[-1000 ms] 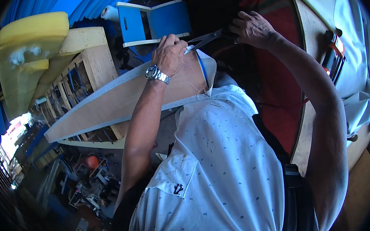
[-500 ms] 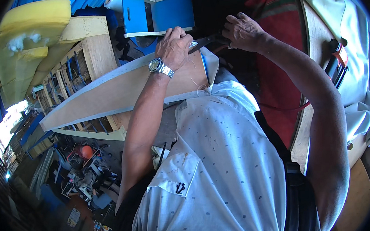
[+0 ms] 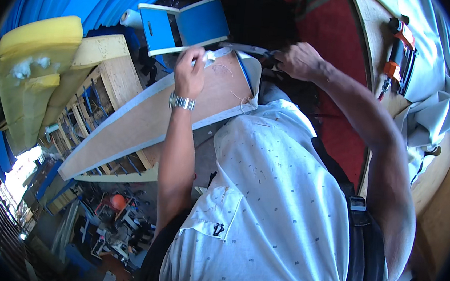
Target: Stapling fabric onto a wooden panel and preparing foam components for sofa manufacturing.
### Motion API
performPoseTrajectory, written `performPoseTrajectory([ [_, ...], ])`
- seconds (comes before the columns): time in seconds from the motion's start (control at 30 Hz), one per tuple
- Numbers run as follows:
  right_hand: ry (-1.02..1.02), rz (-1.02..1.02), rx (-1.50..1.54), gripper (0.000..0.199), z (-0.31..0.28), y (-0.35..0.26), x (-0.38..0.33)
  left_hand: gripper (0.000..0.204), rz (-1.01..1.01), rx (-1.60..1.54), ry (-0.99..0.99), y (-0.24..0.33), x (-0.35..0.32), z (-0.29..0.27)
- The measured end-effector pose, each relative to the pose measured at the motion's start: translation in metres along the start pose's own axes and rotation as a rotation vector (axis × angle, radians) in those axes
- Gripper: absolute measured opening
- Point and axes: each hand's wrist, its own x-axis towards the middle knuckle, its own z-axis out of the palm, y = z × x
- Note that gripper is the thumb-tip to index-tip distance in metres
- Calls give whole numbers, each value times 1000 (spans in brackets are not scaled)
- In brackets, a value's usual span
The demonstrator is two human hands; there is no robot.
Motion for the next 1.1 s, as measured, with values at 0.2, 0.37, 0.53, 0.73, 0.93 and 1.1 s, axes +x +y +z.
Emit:
performPoseTrajectory([
  [0.2, 361, 166, -35, 29, 64, -18, -103, 15, -215, -124, -7, -23, -80, 6],
  [0.37, 231, 240, -228, 56, 54, -87, -103, 8, 177, 121, 115, -20, -71, -14],
  [0.53, 213, 200, -438, 59, 43, -104, -58, 11, 289, 326, 43, -8, -71, -32],
  [0.73, 197, 78, -578, 52, 23, -98, -11, 12, 277, 423, 20, -2, -78, -36],
  [0.93, 76, -166, -580, 29, 13, -68, 11, 8, 180, 330, 324, -6, -86, -11],
  [1.1, 207, -218, -382, 31, 6, -24, -23, 15, -812, -773, 1387, -48, -136, -25],
])
